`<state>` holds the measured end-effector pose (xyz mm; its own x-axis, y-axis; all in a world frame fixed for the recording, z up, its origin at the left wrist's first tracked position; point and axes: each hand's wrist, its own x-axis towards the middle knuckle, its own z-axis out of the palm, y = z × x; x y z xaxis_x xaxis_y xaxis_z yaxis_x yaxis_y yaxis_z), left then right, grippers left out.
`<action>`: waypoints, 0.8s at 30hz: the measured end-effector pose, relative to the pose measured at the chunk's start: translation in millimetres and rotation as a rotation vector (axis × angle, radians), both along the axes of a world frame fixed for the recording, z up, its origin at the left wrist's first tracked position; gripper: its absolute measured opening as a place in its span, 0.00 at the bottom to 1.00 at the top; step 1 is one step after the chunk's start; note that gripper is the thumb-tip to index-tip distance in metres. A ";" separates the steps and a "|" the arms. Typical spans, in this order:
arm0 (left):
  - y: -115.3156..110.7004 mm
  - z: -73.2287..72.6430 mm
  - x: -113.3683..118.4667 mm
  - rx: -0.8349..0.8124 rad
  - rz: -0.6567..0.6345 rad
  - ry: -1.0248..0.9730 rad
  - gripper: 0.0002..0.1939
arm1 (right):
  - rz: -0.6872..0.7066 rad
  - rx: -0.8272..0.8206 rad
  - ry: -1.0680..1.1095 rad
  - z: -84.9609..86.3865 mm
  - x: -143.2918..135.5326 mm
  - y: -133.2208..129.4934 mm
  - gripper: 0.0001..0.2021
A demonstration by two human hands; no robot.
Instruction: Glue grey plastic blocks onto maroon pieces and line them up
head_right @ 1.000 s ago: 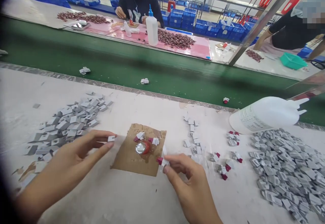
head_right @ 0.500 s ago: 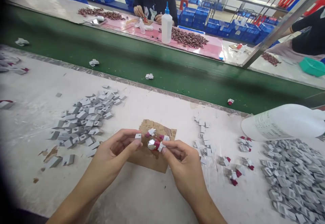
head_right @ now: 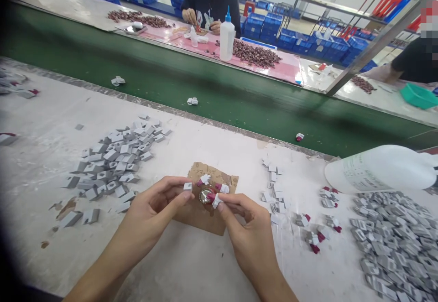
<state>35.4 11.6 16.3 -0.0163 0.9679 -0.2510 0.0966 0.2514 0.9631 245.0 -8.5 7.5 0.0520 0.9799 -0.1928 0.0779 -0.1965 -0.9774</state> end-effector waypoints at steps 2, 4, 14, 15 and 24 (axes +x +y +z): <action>-0.9 4.0 3.5 0.005 -0.012 -0.032 0.10 | -0.026 0.008 0.086 1.8 2.6 0.5 0.09; -1.4 7.8 9.0 0.013 -0.044 -0.083 0.10 | -0.020 -0.003 0.186 3.7 4.5 2.3 0.09; -3.9 9.9 25.8 -0.029 -0.146 -0.208 0.11 | 0.008 -0.073 0.405 11.0 3.3 8.2 0.07; -3.8 9.5 25.8 -0.034 -0.144 -0.207 0.11 | 0.011 -0.070 0.412 11.8 3.2 8.1 0.06; -1.5 6.2 24.7 0.005 -0.201 -0.149 0.09 | 0.085 -0.028 0.282 20.9 5.6 10.5 0.04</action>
